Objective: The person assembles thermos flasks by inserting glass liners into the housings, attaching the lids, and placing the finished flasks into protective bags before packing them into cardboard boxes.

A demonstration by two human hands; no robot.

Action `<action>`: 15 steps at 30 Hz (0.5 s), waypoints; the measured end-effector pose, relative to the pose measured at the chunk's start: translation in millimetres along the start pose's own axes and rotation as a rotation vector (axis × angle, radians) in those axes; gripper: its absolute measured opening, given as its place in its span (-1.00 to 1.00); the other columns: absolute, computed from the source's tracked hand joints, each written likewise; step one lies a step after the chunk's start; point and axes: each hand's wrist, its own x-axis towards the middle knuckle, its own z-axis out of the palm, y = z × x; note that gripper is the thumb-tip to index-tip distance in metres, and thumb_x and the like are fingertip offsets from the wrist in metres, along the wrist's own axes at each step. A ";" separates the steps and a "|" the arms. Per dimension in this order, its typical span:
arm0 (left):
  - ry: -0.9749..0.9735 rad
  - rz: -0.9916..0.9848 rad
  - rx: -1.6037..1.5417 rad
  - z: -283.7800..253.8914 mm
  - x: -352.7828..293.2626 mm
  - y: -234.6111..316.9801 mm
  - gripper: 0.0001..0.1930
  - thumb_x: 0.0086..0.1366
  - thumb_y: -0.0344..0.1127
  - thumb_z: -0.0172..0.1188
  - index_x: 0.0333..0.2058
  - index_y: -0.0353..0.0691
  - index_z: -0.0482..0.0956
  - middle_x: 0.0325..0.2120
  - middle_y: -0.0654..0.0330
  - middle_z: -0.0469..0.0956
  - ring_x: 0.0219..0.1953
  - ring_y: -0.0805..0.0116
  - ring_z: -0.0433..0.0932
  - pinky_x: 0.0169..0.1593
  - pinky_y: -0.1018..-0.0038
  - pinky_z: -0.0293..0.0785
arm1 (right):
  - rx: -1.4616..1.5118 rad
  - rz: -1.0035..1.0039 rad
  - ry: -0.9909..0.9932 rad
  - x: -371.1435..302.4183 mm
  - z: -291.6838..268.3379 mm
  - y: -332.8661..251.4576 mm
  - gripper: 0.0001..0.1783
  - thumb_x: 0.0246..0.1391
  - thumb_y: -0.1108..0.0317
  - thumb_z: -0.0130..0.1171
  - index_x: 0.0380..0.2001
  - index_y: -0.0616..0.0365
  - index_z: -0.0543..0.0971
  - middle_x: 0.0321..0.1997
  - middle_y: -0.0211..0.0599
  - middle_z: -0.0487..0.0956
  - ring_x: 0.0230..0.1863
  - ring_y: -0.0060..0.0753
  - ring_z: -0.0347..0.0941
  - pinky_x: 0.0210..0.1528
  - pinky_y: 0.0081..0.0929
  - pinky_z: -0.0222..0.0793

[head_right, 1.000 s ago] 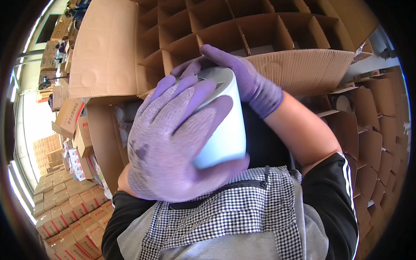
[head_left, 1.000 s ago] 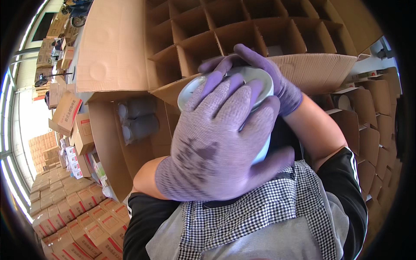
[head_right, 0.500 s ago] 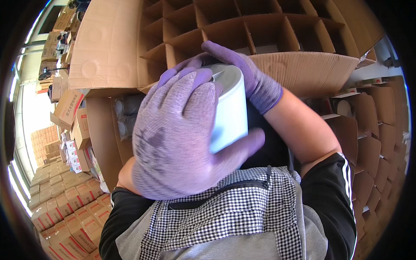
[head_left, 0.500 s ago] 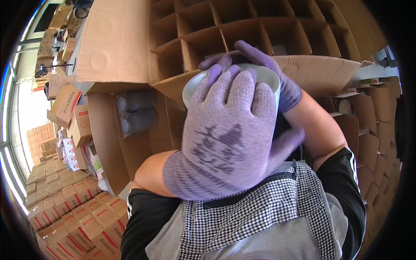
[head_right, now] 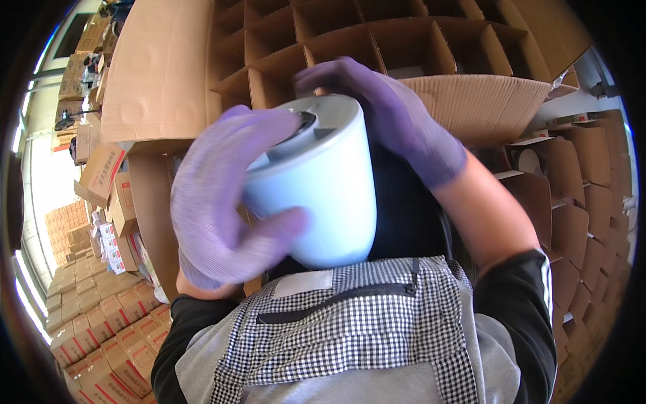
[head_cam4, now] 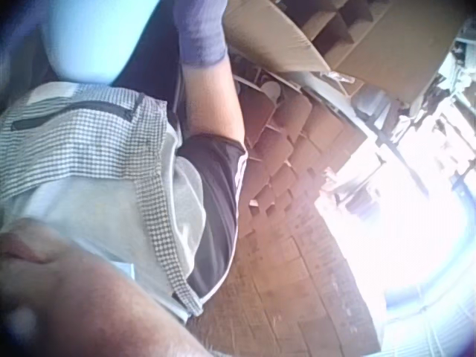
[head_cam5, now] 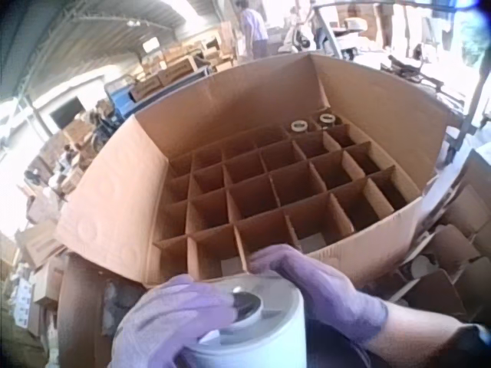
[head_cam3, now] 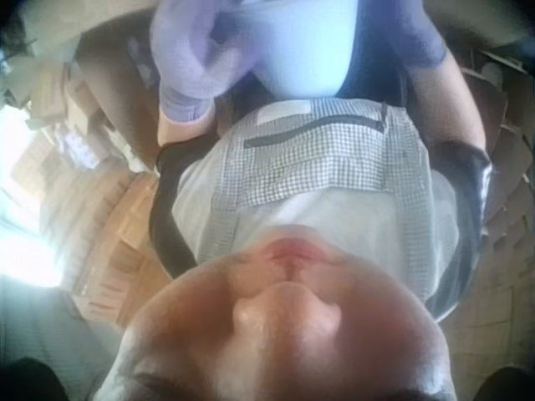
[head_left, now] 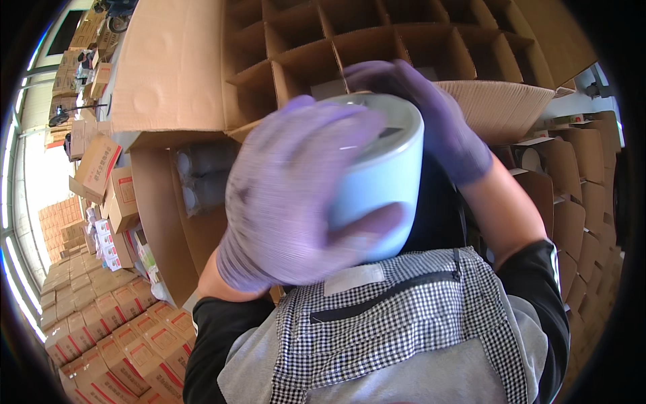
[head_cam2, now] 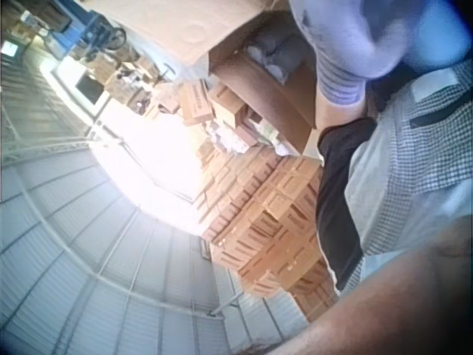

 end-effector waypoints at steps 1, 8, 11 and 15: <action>-0.068 -0.027 0.114 5.5 3.3 19.1 -0.33 0.03 0.09 0.52 0.00 -0.31 0.65 -0.09 -0.04 0.67 -0.01 -0.08 0.65 0.20 0.10 0.49 | 0.181 0.028 -0.085 9.2 -3.6 11.6 -0.68 0.38 0.31 0.01 0.03 0.31 0.54 0.12 -0.01 0.55 0.21 -0.10 0.52 0.30 -0.34 0.40; 0.127 0.079 -0.459 28.5 -41.7 -50.9 -0.75 0.19 -0.15 0.33 -0.31 -0.22 0.75 -0.22 0.07 0.75 0.06 -0.01 0.67 0.47 -0.02 0.13 | -0.446 -0.417 0.022 -44.8 11.0 10.6 -0.75 0.38 0.40 -0.07 -0.18 0.36 0.53 0.03 0.15 0.54 0.14 0.08 0.51 0.35 0.01 0.36; 0.162 0.094 -0.676 42.1 -49.3 -64.3 -0.78 0.19 -0.18 0.31 -0.32 -0.21 0.75 -0.21 0.07 0.75 0.09 -0.03 0.64 0.50 -0.03 0.05 | -0.685 -0.504 -0.053 -60.1 12.0 -5.2 -0.79 0.34 0.43 -0.03 -0.23 0.44 0.47 -0.05 0.19 0.54 0.05 0.17 0.51 0.28 0.17 0.41; 0.155 0.018 -0.642 26.7 -40.6 -46.9 -0.76 0.16 -0.17 0.36 -0.30 -0.20 0.73 -0.16 0.06 0.74 0.14 0.00 0.60 0.49 -0.04 0.06 | -0.745 -0.584 -0.031 -38.0 5.0 -4.3 -0.91 0.22 0.54 0.10 -0.24 0.36 0.50 -0.09 0.06 0.56 -0.04 0.03 0.55 0.21 -0.08 0.49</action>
